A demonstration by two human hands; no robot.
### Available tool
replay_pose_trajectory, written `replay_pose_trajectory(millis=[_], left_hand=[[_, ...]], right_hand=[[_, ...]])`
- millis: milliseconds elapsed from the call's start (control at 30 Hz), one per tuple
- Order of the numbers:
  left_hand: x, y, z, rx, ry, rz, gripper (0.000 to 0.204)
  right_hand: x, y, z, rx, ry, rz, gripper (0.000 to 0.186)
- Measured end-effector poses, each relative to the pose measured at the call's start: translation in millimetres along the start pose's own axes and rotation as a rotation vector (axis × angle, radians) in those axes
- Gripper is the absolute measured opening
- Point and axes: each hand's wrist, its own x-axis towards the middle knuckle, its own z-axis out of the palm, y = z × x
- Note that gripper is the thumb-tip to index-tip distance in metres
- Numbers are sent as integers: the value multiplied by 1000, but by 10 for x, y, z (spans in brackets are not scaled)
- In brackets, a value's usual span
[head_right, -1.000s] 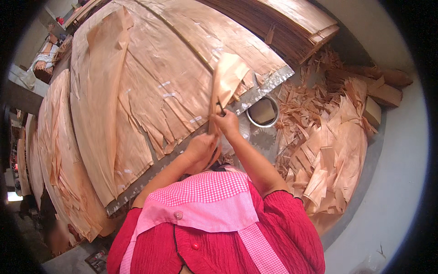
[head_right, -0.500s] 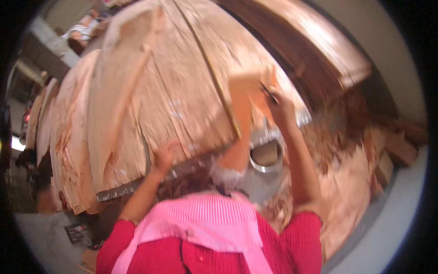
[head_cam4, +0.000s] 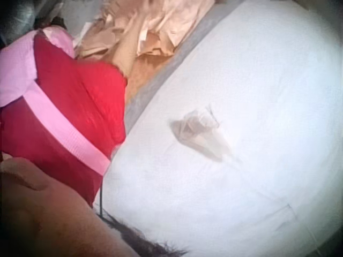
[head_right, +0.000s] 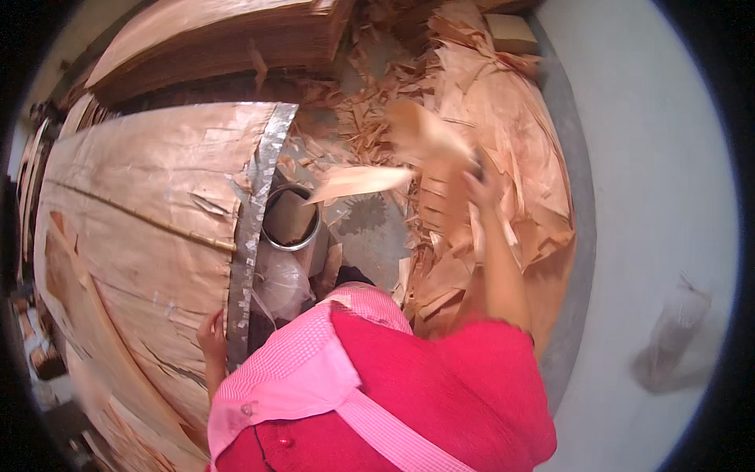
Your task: The person cuts strips of wood veneer using a small knife, peels away sections of the veneer by hand, and applies white tape to repair or join pieces on a large work stack.
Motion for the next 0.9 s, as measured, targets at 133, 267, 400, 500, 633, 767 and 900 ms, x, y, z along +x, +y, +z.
replay_pose_trajectory(millis=[133, 267, 400, 500, 633, 767, 900], left_hand=[[308, 227, -173, 54, -123, 28, 18], [448, -170, -669, 485, 316, 133, 28], [-771, -1406, -1478, 752, 718, -737, 67], [-917, -1563, -1901, 818, 379, -1174, 83], [-1294, -2340, -2595, 459, 417, -1365, 55], [-1490, -1968, -3208, 580, 352, -794, 29], [-2969, -709, -3791, 828, 291, -348, 25]], right_hand=[[-350, 448, -1025, -77, 146, 75, 30], [-175, 894, -1123, -146, 218, 143, 31], [73, 852, -570, -295, 184, 101, 32], [90, 510, -425, -331, 234, -41, 33], [124, 359, 458, -180, -15, -197, 34], [-336, 385, 2528, -206, -549, -252, 43], [-2437, -89, 4896, -331, -1142, 16, 50]])
